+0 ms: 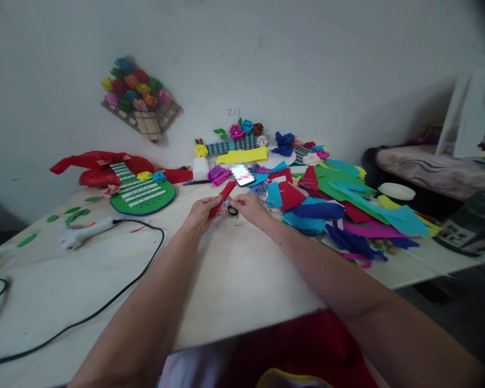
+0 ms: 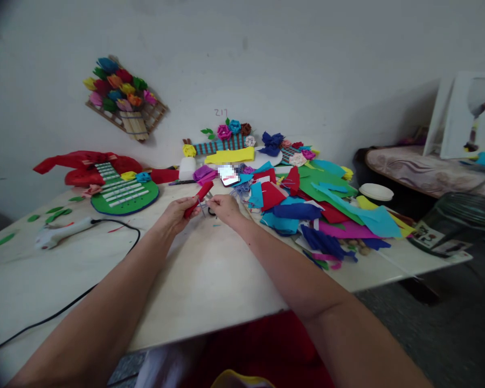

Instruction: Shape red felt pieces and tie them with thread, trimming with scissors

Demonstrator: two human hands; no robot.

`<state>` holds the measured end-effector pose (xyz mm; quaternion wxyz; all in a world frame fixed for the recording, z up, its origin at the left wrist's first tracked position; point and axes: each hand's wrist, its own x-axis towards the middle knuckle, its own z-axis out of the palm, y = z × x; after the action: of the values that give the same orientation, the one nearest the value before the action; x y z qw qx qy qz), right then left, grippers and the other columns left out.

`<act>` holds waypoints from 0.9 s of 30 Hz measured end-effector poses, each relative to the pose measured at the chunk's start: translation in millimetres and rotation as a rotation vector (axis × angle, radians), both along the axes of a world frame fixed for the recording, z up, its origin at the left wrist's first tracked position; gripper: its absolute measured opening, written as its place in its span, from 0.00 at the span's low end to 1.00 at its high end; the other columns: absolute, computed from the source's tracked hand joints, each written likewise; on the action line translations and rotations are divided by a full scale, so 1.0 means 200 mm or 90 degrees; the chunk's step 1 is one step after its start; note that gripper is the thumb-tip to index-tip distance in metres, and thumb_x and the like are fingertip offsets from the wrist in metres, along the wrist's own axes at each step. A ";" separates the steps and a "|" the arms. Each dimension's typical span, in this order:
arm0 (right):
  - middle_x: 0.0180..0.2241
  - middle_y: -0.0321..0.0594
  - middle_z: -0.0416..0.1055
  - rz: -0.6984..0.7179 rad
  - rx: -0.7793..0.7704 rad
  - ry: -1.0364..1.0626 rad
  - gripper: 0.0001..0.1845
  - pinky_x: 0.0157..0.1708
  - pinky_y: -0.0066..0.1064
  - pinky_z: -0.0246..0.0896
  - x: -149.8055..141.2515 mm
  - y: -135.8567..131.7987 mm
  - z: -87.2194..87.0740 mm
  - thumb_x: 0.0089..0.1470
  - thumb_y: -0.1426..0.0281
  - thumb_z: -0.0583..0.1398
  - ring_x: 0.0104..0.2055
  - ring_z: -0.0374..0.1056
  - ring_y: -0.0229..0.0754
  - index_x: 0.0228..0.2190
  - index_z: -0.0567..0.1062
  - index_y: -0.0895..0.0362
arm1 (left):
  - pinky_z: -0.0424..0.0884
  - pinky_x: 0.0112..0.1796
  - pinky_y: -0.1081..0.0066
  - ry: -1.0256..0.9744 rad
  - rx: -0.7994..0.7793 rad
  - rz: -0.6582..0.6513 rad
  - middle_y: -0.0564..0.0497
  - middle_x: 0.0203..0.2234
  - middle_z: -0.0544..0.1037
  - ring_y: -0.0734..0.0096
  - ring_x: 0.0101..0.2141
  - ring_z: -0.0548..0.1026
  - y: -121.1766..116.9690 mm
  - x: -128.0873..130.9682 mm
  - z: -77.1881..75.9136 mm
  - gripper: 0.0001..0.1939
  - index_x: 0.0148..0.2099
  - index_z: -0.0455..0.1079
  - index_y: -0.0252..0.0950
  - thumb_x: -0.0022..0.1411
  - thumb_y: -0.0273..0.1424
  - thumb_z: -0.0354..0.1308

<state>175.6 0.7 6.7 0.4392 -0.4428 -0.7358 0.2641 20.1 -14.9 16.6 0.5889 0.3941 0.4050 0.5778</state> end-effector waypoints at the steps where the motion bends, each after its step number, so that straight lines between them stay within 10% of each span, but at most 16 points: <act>1: 0.22 0.36 0.70 -0.012 0.005 -0.012 0.13 0.26 0.25 0.54 0.00 0.00 0.00 0.47 0.65 0.57 0.25 0.61 0.34 0.24 0.76 0.60 | 0.69 0.21 0.81 0.008 0.005 0.004 0.50 0.18 0.72 0.79 0.17 0.71 0.00 -0.01 0.00 0.04 0.28 0.68 0.27 0.48 0.24 0.61; 9: 0.22 0.36 0.70 -0.034 0.028 -0.065 0.11 0.26 0.25 0.52 0.01 -0.02 0.02 0.47 0.67 0.57 0.25 0.61 0.34 0.25 0.77 0.59 | 0.69 0.21 0.78 0.035 0.002 -0.015 0.41 0.26 0.77 0.74 0.21 0.74 0.00 -0.03 0.00 0.03 0.30 0.66 0.26 0.52 0.23 0.57; 27: 0.27 0.37 0.73 0.000 0.107 -0.266 0.10 0.28 0.27 0.49 0.02 -0.09 0.11 0.48 0.69 0.56 0.29 0.64 0.36 0.25 0.78 0.55 | 0.64 0.18 0.75 0.317 0.071 0.016 0.53 0.13 0.71 0.74 0.13 0.69 0.00 0.03 0.01 0.09 0.25 0.62 0.33 0.49 0.27 0.61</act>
<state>180.5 -17.0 27.8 0.3124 -0.4500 -0.8301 0.1043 25.2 -15.4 17.8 0.4414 0.5511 0.5099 0.4914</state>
